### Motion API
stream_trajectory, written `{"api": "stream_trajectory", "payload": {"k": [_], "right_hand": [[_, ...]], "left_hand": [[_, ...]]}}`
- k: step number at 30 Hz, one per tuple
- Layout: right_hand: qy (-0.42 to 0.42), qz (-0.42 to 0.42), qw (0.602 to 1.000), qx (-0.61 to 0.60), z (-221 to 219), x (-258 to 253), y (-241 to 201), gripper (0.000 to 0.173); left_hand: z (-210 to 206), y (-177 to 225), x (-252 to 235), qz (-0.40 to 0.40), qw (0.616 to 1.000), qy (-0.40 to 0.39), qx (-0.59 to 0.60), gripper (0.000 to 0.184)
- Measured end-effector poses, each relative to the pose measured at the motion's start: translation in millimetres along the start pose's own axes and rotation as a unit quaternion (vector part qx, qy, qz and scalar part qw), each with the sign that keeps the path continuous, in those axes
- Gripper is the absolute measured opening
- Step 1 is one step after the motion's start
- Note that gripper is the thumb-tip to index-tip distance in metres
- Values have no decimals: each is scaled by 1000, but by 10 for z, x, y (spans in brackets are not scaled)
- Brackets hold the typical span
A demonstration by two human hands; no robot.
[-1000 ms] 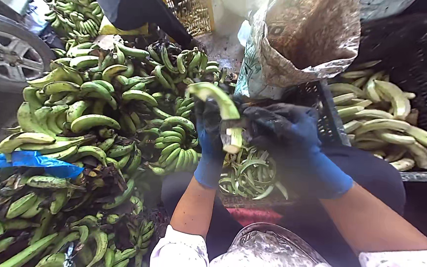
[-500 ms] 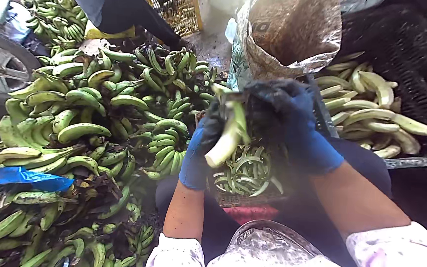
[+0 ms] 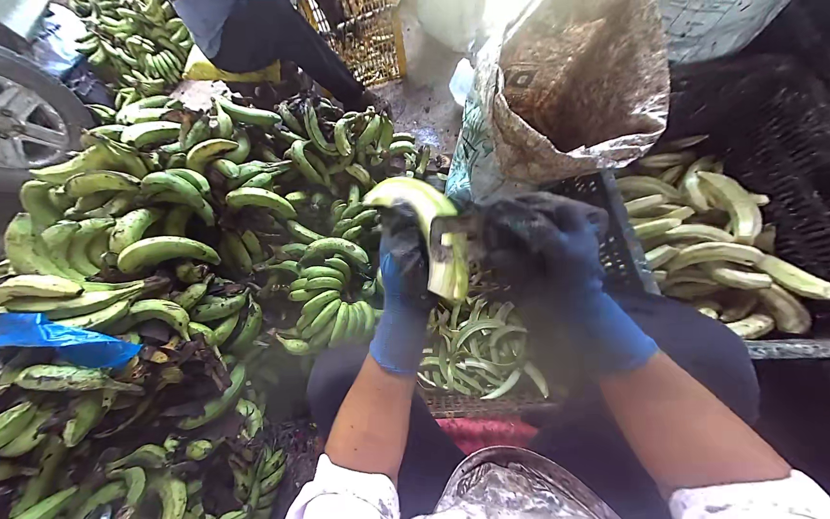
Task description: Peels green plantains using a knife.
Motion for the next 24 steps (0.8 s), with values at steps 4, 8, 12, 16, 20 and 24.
{"api": "stream_trajectory", "payload": {"k": [4, 8, 12, 16, 20, 24], "right_hand": [[-78, -49, 996, 2, 77, -244, 342, 55], [-153, -150, 975, 50, -13, -227, 617, 55], [-39, -155, 985, 62, 10, -139, 468, 66], [79, 52, 994, 51, -86, 178, -122, 45], [30, 40, 999, 10, -117, 29, -118, 41], [53, 21, 998, 20, -105, 53, -43, 44]], "left_hand": [[-86, -64, 55, 178, 947, -202, -174, 41], [-34, -114, 145, 218, 891, -312, -247, 52], [62, -8, 214, 181, 972, -116, -91, 41], [-15, 116, -30, 64, 992, -1, 109, 50], [-10, 59, -17, 60, 987, -24, 146, 45], [26, 73, 117, 108, 994, -18, -6, 37]]}}
Point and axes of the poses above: each hand's wrist, its own x-axis away from the middle knuckle, its own z-axis out of the back of the hand, y = z × x, the point moved 5 cm from there along -x, towards the middle knuckle, and after that the axes turned 2 degrees about x, right-handed, at the moved point
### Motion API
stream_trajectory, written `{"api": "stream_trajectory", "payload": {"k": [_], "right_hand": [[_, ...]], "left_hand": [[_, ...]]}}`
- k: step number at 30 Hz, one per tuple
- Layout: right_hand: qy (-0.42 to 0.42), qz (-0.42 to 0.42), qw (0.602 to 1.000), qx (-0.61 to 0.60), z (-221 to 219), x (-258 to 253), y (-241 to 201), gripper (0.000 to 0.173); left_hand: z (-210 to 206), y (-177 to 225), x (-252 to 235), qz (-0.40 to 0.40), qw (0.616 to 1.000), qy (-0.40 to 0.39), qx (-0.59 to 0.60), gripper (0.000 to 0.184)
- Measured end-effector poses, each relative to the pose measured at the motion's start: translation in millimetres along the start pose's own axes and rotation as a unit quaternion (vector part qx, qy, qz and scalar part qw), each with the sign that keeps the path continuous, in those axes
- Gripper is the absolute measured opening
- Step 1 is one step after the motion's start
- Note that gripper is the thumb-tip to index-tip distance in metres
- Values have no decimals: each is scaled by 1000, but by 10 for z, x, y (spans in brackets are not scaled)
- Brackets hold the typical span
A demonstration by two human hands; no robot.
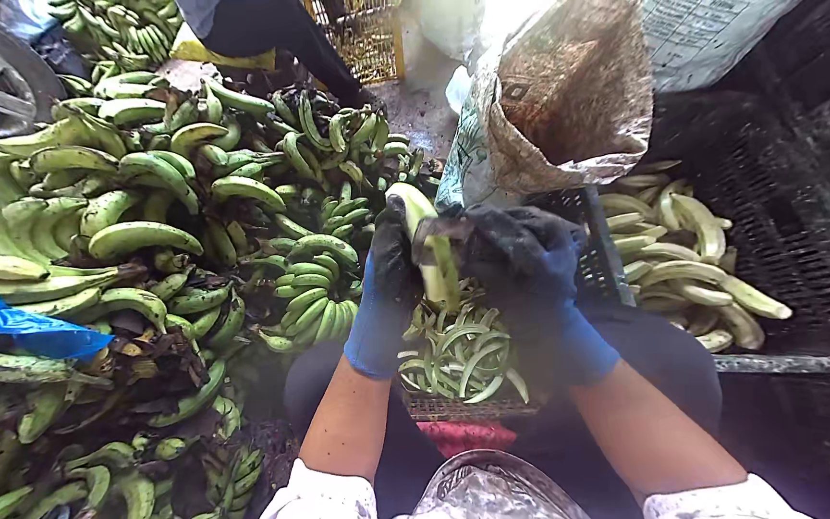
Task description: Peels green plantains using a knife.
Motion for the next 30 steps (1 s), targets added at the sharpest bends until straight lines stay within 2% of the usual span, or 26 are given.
{"api": "stream_trajectory", "payload": {"k": [3, 5, 6, 8, 10, 11, 13, 14, 15, 16, 17, 18, 19, 21, 23, 25, 27, 30], "right_hand": [[-56, -21, 998, 16, -54, 31, 40, 43], [-139, -77, 987, -11, -85, -86, 170, 52], [-166, -107, 980, -35, -97, -143, 247, 57], [-199, -140, 966, -90, -90, -193, 350, 58], [-222, -147, 957, -115, -81, -148, 426, 54], [-233, -155, 957, -82, -84, -113, 475, 53], [-269, -216, 939, -5, -126, -36, 615, 54], [-259, -240, 936, 4, -134, -26, 646, 56], [-219, -227, 949, -7, -109, -59, 599, 60], [-174, -188, 966, -24, -79, -112, 509, 64], [-131, -124, 983, -39, -42, -133, 385, 62], [-104, -58, 991, -53, -9, -105, 247, 54], [-90, 5, 994, -56, 12, -39, 114, 46], [-68, 110, 991, -24, 29, 90, -82, 43], [-58, 135, 989, -7, 24, 116, -190, 44], [-85, 53, 993, -56, -49, 32, -190, 40], [-125, -107, 972, -170, -204, -62, -28, 45], [-137, -372, 869, -295, -334, -5, 342, 43]], "left_hand": [[42, -52, 82, 26, 991, 52, -122, 34], [-5, -41, 129, 26, 973, -6, -231, 32], [-50, -34, 118, 14, 958, -50, -283, 38], [-99, -34, 74, -43, 910, -139, -388, 68], [-77, -34, 50, -112, 882, -174, -424, 72], [-62, -14, 70, -136, 881, -176, -418, 72], [-52, 62, 120, -161, 911, -154, -347, 72], [-42, 108, 125, -152, 931, -128, -307, 72], [-18, 138, 106, -112, 952, -93, -270, 73], [30, 151, 89, -55, 968, -65, -235, 70], [115, 99, 73, -22, 990, -7, -142, 57], [174, 68, 91, 3, 998, 30, -62, 46], [206, 86, 131, 12, 1000, 16, -7, 45], [223, 89, 66, 42, 990, -15, 130, 60], [212, 47, 3, 58, 980, -14, 189, 60], [113, -23, 4, 23, 990, -7, 138, 41], [-26, -112, -35, -9, 993, -15, 116, 24], [-102, -138, 50, -17, 998, -35, 57, 33]]}}
Point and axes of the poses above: each hand's wrist, its own x-axis away from the middle knuckle, its own z-axis out of the back of the hand, y = z × x, the point moved 5 cm from there along -x, towards the middle knuckle, and after that the axes turned 2 degrees about x, right-handed, at the moved point
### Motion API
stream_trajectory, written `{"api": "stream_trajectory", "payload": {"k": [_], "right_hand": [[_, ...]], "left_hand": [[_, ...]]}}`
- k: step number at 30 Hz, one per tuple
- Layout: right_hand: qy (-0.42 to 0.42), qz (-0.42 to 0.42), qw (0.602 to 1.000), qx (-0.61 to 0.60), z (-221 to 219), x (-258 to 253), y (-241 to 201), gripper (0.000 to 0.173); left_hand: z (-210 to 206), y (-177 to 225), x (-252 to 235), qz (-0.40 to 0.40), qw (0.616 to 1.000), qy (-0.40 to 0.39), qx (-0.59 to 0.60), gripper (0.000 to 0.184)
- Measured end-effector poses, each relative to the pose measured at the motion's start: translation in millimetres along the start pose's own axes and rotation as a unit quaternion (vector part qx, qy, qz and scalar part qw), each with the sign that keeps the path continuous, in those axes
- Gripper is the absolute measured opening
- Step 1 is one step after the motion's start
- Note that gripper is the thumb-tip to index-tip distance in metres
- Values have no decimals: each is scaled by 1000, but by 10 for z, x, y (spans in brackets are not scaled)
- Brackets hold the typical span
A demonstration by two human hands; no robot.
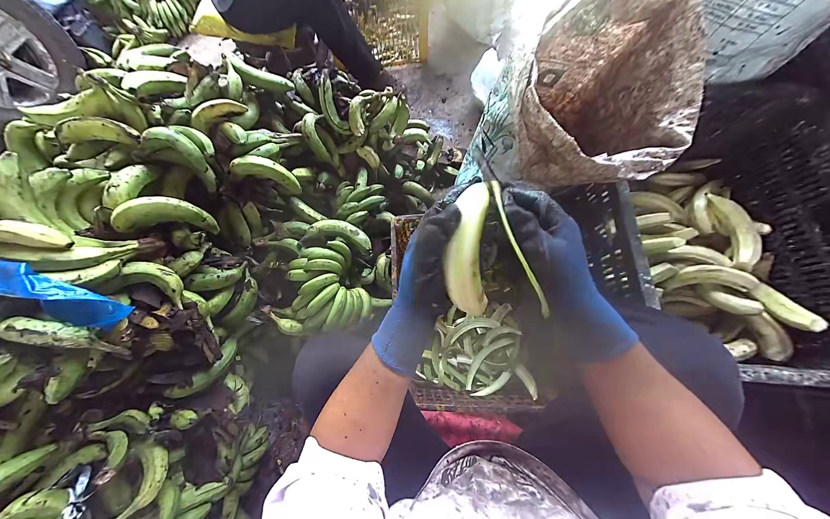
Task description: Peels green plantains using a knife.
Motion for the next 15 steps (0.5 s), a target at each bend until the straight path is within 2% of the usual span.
{"api": "stream_trajectory", "payload": {"k": [1, 2, 3, 4, 6, 8, 9, 11, 13, 15], "right_hand": [[7, -39, 999, -10, 74, -21, 70, 42], [5, -36, 999, 12, 152, -5, 90, 43], [-7, 8, 998, 61, 223, 42, 45, 46], [-35, 91, 989, 115, 274, 123, -42, 49], [-93, 271, 932, 223, 287, 326, -223, 48], [-111, 342, 890, 280, 202, 472, -324, 42], [-99, 334, 893, 286, 153, 484, -326, 40], [-45, 270, 922, 273, 112, 387, -279, 45], [25, 143, 962, 231, 195, 180, -159, 54], [75, 42, 990, 110, 332, 28, -53, 50]], "left_hand": [[22, 7, 12, 5, 1000, -6, 23, 37], [65, 22, -18, 12, 999, 0, 48, 39], [132, 41, -58, 14, 998, 6, 61, 42], [212, 60, -79, 14, 998, 10, 55, 45], [316, 104, -73, 14, 999, 15, 32, 49], [321, 109, -59, 25, 998, 53, -10, 43], [292, 115, -36, 22, 996, 71, -58, 41], [154, 123, 36, -16, 984, 65, -167, 33], [65, 56, 79, -7, 985, 64, -157, 35], [85, 46, 22, -23, 990, 48, -127, 40]]}}
Point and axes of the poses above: each hand's wrist, its own x-axis away from the middle knuckle, its own z-axis out of the back of the hand, y = z × x, the point moved 5 cm from there along -x, towards the middle knuckle, and after that the axes turned 2 degrees about x, right-handed, at the moved point
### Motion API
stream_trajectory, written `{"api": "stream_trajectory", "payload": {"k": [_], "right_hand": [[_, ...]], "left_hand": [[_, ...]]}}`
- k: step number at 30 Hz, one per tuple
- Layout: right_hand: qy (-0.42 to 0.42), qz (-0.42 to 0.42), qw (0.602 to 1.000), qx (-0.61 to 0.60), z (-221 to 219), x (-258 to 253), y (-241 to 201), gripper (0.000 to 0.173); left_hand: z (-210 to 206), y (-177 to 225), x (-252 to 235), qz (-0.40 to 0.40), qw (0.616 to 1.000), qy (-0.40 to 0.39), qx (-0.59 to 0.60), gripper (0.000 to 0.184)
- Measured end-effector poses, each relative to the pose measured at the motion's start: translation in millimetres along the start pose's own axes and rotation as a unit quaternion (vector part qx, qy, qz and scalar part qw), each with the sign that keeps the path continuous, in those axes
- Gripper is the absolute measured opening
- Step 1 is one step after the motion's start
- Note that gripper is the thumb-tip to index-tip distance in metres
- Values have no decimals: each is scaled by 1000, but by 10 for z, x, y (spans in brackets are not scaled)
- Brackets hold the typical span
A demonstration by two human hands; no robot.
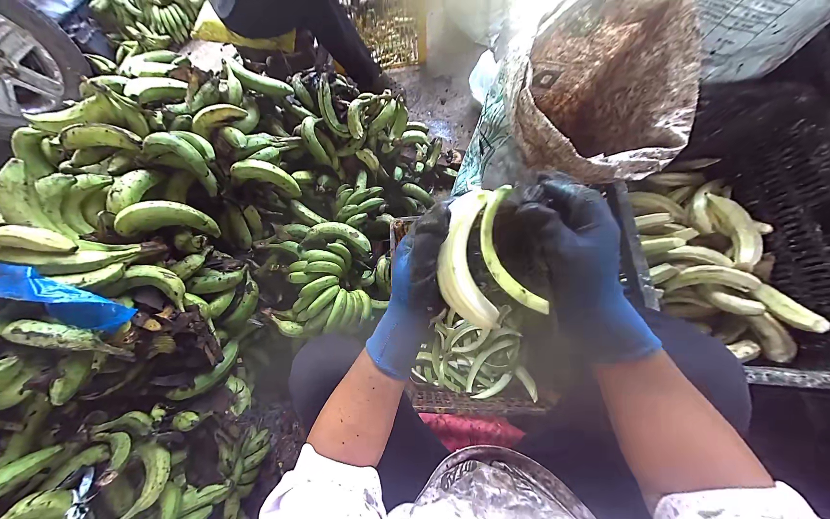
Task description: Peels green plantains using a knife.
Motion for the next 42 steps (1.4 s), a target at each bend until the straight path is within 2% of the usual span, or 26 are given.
{"api": "stream_trajectory", "payload": {"k": [2, 4, 6, 8, 9, 10, 12, 14, 16, 17, 18, 19, 20, 22, 25, 27, 28, 31, 32, 34, 35, 37, 39, 40, 41, 42], "right_hand": [[-23, -15, 991, -129, 50, -23, -10, 44], [-89, 23, 984, -156, 36, 52, -121, 41], [-137, 51, 987, -64, 13, 94, -175, 42], [-159, 7, 987, 32, 5, 56, -65, 41], [-168, -25, 984, 54, 8, 27, 8, 42], [-177, -59, 982, 43, 8, 9, 55, 40], [-210, -109, 969, -72, -35, 81, 20, 36], [-291, -111, 922, -230, -191, 281, -101, 37], [-379, -92, 870, -302, -436, 571, -244, 42], [-389, -87, 873, -282, -519, 711, -306, 37], [-379, -71, 894, -228, -538, 796, -329, 34], [-344, -35, 924, -161, -478, 826, -331, 35], [-285, 12, 953, -102, -339, 816, -325, 35], [-150, 88, 984, 26, 130, 713, -296, 34], [49, 111, 973, 198, 981, 518, -214, 46], [131, 73, 966, 209, 1313, 488, -203, 53], [158, 73, 968, 181, 1325, 521, -246, 53], [95, 109, 986, 84, 789, 715, -220, 44], [68, 85, 985, 133, 523, 806, -84, 44], [-51, 1, 957, 284, 25, 1003, 399, 49], [-119, -42, 941, 314, -161, 1085, 629, 54], [-186, -70, 936, 290, -310, 1205, 675, 55], [-166, -24, 968, 187, -277, 1275, 381, 45], [-145, 3, 986, 83, -253, 1312, 204, 38], [-140, 12, 989, -43, -241, 1343, 29, 34], [-157, 0, 974, -166, -253, 1386, -130, 34]], "left_hand": [[67, 121, -93, -66, 995, -6, -77, 45], [111, 231, -80, -136, 965, -35, -221, 52], [127, 233, -47, -203, 905, -58, -369, 61], [143, 244, 18, -269, 848, -60, -452, 62], [174, 278, 48, -283, 841, -58, -459, 61], [218, 330, 65, -277, 851, -53, -444, 62], [338, 389, 64, -216, 914, -44, -341, 59], [387, 259, 31, -118, 978, -40, -169, 43], [321, -112, -21, -2, 996, -85, -36, 32], [289, -342, -29, 42, 990, -129, -35, 30], [285, -559, -58, 65, 982, -159, -74, 30], [298, -677, -119, 61, 973, -180, -128, 30], [327, -714, -174, 69, 971, -170, -156, 32], [396, -554, -157, 95, 976, -94, -170, 39], [490, -306, -102, 106, 982, -54, -146, 44], [520, -124, -101, 90, 992, -52, -72, 43], [536, -14, -63, 67, 996, -45, -32, 42], [536, 369, 118, 7, 999, 3, 54, 39], [514, 446, 183, -1, 996, 29, 83, 38], [506, 395, 335, -4, 991, 43, 130, 34], [503, 304, 367, -5, 987, 39, 154, 33], [450, 79, 444, 2, 986, 53, 156, 30], [361, -200, 593, 33, 990, 87, 103, 28], [297, -346, 668, 53, 991, 95, 82, 28], [201, -463, 726, 60, 992, 87, 68, 28], [68, -532, 796, 58, 994, 65, 66, 34]]}}
Point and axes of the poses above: each hand's wrist, its own x-axis away from the middle knuckle, its own z-axis out of the back of the hand, y = z × x, the point moved 5 cm from there along -x, towards the middle knuckle, and after that the axes turned 2 degrees about x, right-handed, at the moved point
